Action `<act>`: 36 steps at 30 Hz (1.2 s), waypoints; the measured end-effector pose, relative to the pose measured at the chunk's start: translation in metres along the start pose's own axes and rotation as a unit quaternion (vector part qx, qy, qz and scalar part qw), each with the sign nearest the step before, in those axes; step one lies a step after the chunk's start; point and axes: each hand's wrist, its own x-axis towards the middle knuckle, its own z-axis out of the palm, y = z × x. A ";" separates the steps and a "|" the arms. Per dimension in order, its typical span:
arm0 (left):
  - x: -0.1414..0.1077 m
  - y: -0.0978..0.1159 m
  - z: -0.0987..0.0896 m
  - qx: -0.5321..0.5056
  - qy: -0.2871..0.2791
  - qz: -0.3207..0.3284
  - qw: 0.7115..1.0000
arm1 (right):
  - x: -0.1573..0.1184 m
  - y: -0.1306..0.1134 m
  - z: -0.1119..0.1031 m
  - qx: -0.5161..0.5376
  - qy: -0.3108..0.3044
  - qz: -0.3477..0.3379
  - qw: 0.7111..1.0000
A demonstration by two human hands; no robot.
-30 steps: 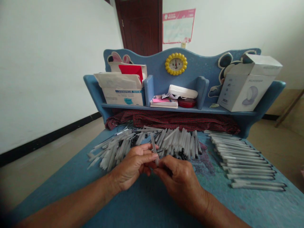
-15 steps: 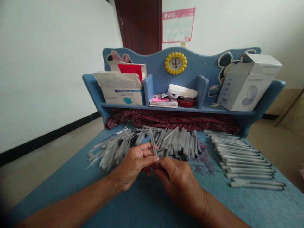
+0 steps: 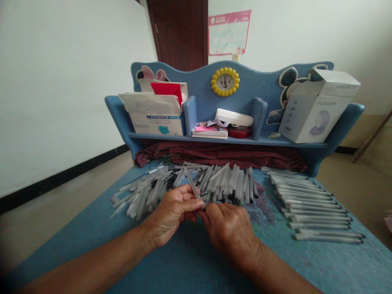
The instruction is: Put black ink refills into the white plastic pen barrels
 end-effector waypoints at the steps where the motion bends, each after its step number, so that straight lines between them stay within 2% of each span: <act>1: 0.000 -0.001 0.000 -0.004 0.005 0.003 1.000 | 0.000 0.000 0.001 -0.008 0.002 -0.005 1.000; 6: 0.001 -0.002 0.000 -0.008 0.015 0.015 1.000 | -0.001 -0.001 0.002 -0.036 0.002 -0.029 0.999; 11: 0.001 -0.001 -0.001 0.008 0.022 0.020 1.000 | -0.002 -0.001 0.002 -0.014 -0.029 -0.007 0.999; 20: -0.001 -0.001 0.001 0.020 0.027 0.004 0.999 | -0.002 -0.002 0.000 0.051 -0.089 0.090 0.991; 26: 0.001 -0.002 -0.001 0.015 0.023 0.003 1.000 | 0.000 -0.003 -0.002 0.149 -0.125 0.174 0.965; 28: 0.001 -0.003 -0.001 0.017 0.020 0.007 1.000 | 0.002 -0.002 0.000 0.233 -0.138 0.219 0.937; 29: 0.002 -0.003 -0.002 0.018 0.019 0.010 1.000 | 0.002 -0.002 0.001 0.288 -0.149 0.247 0.913; 33: 0.002 -0.005 -0.003 0.022 0.013 0.019 0.999 | 0.004 -0.002 0.004 0.496 -0.194 0.357 0.767; 34: 0.002 -0.005 -0.003 0.023 0.011 0.020 0.999 | 0.004 -0.002 0.005 0.528 -0.197 0.373 0.737; 36: 0.002 -0.005 -0.003 0.022 0.010 0.023 0.999 | 0.005 -0.002 0.005 0.572 -0.197 0.391 0.694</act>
